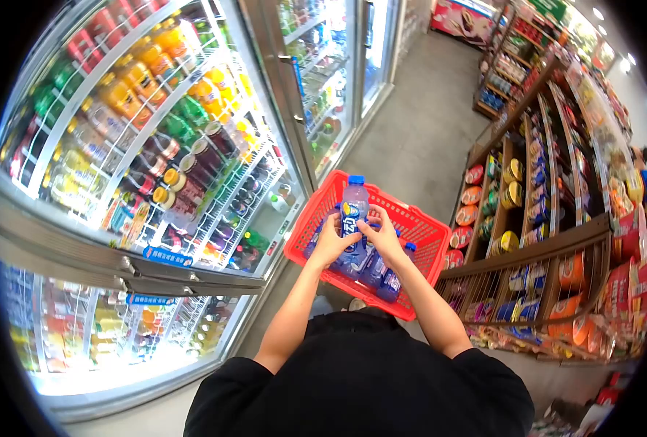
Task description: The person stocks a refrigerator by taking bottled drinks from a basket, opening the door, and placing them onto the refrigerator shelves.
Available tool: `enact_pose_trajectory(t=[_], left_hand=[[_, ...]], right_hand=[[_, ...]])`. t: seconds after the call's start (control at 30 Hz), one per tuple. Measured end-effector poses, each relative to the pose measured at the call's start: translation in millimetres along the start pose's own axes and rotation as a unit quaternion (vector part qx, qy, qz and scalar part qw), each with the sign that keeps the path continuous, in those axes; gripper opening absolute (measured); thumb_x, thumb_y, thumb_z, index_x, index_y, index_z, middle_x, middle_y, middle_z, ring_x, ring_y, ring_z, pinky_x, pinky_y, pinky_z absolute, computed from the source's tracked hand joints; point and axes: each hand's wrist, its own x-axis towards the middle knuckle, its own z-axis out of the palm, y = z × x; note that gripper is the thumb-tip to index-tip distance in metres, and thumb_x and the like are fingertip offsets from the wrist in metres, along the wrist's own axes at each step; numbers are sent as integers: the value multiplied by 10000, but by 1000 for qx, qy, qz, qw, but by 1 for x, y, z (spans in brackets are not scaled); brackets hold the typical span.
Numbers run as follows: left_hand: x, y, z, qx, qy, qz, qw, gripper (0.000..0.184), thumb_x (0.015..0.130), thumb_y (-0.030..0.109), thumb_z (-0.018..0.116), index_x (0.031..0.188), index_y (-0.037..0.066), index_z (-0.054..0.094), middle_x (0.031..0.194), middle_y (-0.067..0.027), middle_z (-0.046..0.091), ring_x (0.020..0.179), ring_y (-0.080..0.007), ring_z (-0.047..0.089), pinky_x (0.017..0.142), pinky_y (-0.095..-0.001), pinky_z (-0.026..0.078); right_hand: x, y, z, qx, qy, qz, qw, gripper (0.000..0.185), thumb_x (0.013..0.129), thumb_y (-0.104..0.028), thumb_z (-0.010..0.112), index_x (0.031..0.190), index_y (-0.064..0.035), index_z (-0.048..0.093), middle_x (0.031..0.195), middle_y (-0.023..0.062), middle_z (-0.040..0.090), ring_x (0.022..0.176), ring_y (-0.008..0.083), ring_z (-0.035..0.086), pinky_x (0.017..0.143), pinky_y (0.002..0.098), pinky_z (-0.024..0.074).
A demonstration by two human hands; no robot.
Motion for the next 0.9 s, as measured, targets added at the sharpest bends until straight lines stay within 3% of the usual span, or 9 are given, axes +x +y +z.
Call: enact_pose_trajectory(t=[0.07, 0.1, 0.2, 0.37, 0.57, 0.7, 0.73, 0.83, 0.9], left_hand=[[-14, 18, -5, 45, 49, 55, 996, 805, 774, 137, 828, 1405, -39, 361, 1214, -142, 592, 1092, -210, 597, 886, -333, 526], [-24, 33, -5, 23, 68, 46, 996, 825, 753, 154, 845, 1388, -68, 366, 1304, -196, 555, 1184, -245, 580, 983, -366, 492], [-42, 36, -20, 48, 165, 115, 978, 816, 738, 172, 842, 1383, -46, 392, 1319, -193, 538, 1204, -271, 569, 1030, -401, 455], [-100, 62, -59, 158, 309, 163, 924, 833, 702, 215, 845, 1386, -4, 423, 1231, -163, 527, 1134, -292, 555, 970, -402, 478], [-183, 88, -124, 123, 331, 191, 916, 814, 800, 223, 802, 1454, 4, 371, 1274, -148, 474, 1191, -246, 504, 955, -378, 502], [-234, 83, -181, 57, 354, 188, 914, 628, 896, 204, 725, 1423, 3, 451, 1319, -136, 506, 1139, -212, 563, 954, -363, 509], [-246, 85, -190, 81, 379, 199, 900, 589, 931, 190, 689, 1435, 9, 444, 1166, -102, 606, 1069, -174, 584, 916, -323, 498], [-280, 93, -220, 47, 416, 213, 883, 502, 948, 174, 664, 1397, 23, 497, 1158, -83, 615, 1060, -147, 581, 919, -291, 478], [-292, 81, -248, 51, 472, 264, 839, 362, 943, 113, 650, 1286, 17, 584, 998, -44, 639, 884, -109, 607, 775, -243, 489]], right_hand=[[-5, -26, 8, -12, -28, -50, 998, 695, 842, -208, 782, 1424, -104, 415, 1187, 132, 586, 990, 175, 604, 866, 324, 516], [0, -21, 12, 12, -61, -78, 995, 757, 823, -202, 800, 1448, -109, 381, 1186, 142, 598, 1006, 183, 616, 890, 329, 515], [-10, -50, 40, 14, -132, -113, 985, 816, 810, -189, 811, 1473, -105, 344, 1199, 182, 623, 1088, 209, 617, 922, 352, 512], [-40, -91, 104, 24, -203, -164, 965, 847, 800, -189, 818, 1485, -95, 329, 1212, 182, 620, 1056, 222, 637, 911, 358, 512], [-60, -96, 193, 52, -310, -179, 932, 861, 820, -115, 794, 1514, -71, 286, 1232, 164, 588, 1123, 211, 593, 960, 343, 475], [-86, -103, 255, 66, -371, -164, 912, 847, 847, -113, 777, 1527, -64, 275, 1242, 151, 597, 1139, 201, 584, 969, 337, 471], [-93, -104, 271, 74, -392, -165, 902, 827, 855, -114, 769, 1519, -68, 278, 1255, 153, 597, 1145, 203, 588, 971, 336, 472], [-111, -104, 317, 96, -422, -185, 882, 796, 876, -84, 736, 1513, -50, 259, 1259, 148, 600, 1130, 193, 600, 988, 326, 468], [-126, -104, 342, 128, -439, -158, 875, 801, 879, -85, 733, 1518, -52, 251, 1261, 148, 598, 1143, 190, 591, 1002, 336, 458]])
